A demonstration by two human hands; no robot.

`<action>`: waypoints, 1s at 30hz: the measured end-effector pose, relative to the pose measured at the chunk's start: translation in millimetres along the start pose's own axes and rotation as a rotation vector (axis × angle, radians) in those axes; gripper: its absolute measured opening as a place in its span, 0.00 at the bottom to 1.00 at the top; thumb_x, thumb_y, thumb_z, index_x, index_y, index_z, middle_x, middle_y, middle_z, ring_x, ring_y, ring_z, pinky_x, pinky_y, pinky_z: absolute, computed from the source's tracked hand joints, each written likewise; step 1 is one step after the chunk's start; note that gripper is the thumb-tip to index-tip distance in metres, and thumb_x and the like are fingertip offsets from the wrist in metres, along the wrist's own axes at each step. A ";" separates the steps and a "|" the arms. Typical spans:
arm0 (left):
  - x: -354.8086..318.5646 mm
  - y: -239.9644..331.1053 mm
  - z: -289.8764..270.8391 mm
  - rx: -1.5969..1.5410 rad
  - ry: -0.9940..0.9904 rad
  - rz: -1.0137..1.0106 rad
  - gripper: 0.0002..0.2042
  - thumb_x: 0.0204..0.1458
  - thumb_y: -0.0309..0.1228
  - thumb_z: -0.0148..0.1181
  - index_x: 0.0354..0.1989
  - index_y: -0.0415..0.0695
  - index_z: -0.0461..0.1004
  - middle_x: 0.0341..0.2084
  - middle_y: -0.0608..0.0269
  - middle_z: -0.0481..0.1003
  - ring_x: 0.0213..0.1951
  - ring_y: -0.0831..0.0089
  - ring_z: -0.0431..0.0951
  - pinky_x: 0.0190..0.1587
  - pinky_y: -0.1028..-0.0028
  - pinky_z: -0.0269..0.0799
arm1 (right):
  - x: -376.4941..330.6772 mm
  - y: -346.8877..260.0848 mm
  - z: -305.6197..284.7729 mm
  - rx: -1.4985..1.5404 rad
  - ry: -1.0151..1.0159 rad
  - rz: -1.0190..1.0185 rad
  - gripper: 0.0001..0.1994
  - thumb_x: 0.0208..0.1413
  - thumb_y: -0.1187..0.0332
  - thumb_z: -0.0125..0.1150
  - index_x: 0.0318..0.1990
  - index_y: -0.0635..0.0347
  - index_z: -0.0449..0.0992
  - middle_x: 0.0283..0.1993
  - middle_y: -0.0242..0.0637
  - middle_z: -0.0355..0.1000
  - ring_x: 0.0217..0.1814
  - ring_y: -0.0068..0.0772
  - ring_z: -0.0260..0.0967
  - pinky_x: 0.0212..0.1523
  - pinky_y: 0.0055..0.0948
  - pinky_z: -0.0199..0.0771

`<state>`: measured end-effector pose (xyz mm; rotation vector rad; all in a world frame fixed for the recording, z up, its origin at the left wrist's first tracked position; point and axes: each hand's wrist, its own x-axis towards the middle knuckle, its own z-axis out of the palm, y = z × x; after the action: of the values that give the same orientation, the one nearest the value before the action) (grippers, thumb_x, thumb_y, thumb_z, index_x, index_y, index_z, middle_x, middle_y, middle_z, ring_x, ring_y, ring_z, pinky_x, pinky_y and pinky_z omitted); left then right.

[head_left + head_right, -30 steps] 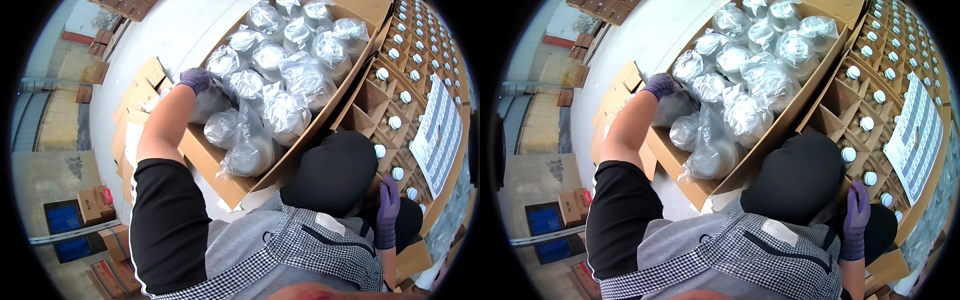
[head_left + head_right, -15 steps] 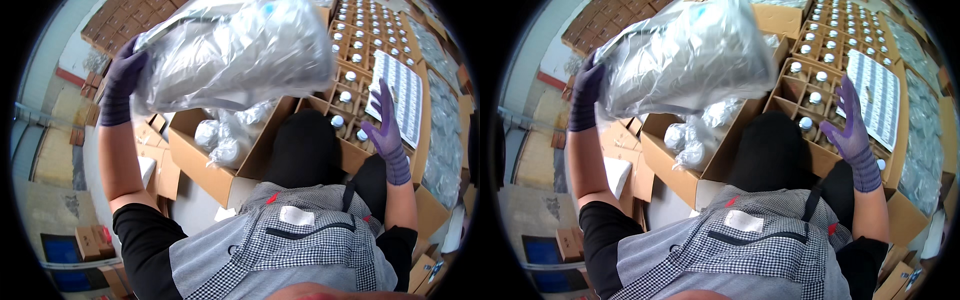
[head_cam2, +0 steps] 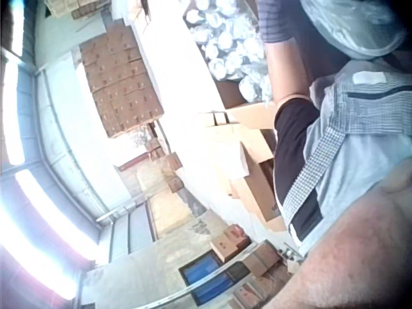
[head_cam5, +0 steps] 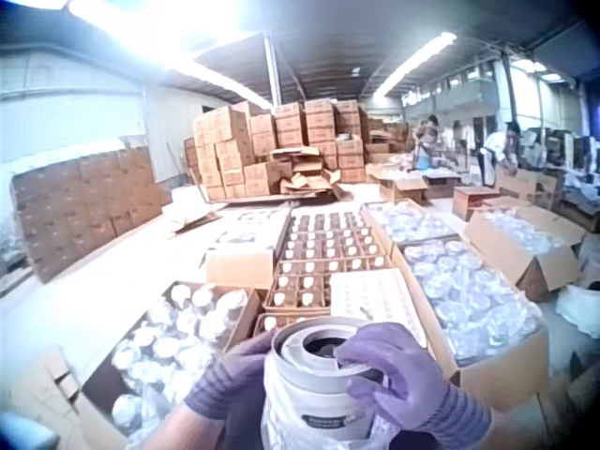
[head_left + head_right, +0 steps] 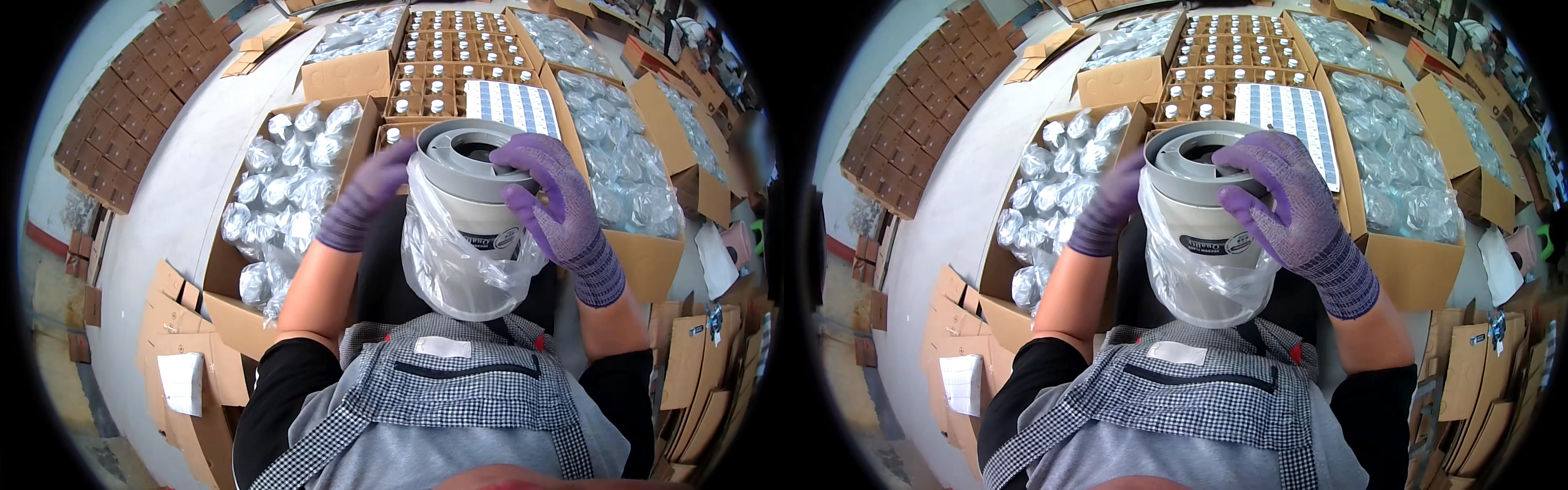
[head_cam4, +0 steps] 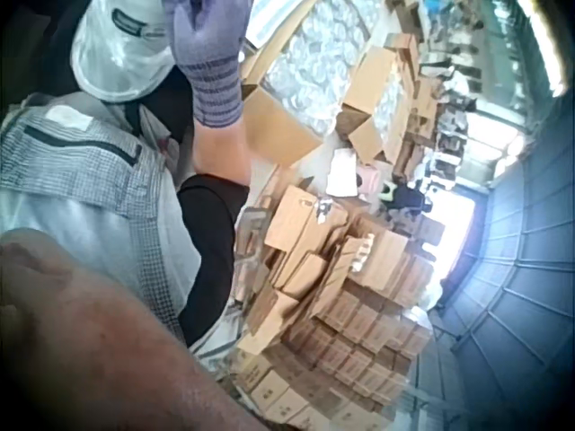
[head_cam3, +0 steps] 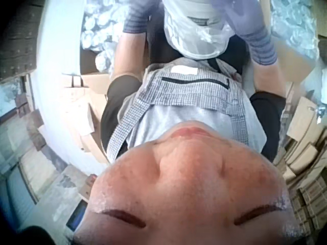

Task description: The person removes a plastic housing from a box, inserts a metallic dome into it, attaches a top lid, and touches a label on the side of the assembled unit.

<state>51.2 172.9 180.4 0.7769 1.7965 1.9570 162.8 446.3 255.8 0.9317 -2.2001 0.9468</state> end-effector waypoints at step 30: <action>40.3 -5.3 24.2 0.831 0.110 0.466 0.25 0.60 0.48 0.47 0.42 0.35 0.80 0.47 0.44 0.79 0.55 0.44 0.77 0.66 0.48 0.61 | 9.8 140.8 63.8 0.455 -0.216 -0.032 0.42 0.54 0.30 0.56 0.58 0.62 0.77 0.62 0.52 0.69 0.64 0.52 0.67 0.66 0.50 0.62</action>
<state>34.3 217.1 182.0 1.4642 2.7258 1.4391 34.6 464.6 170.9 1.3236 -2.1733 1.4252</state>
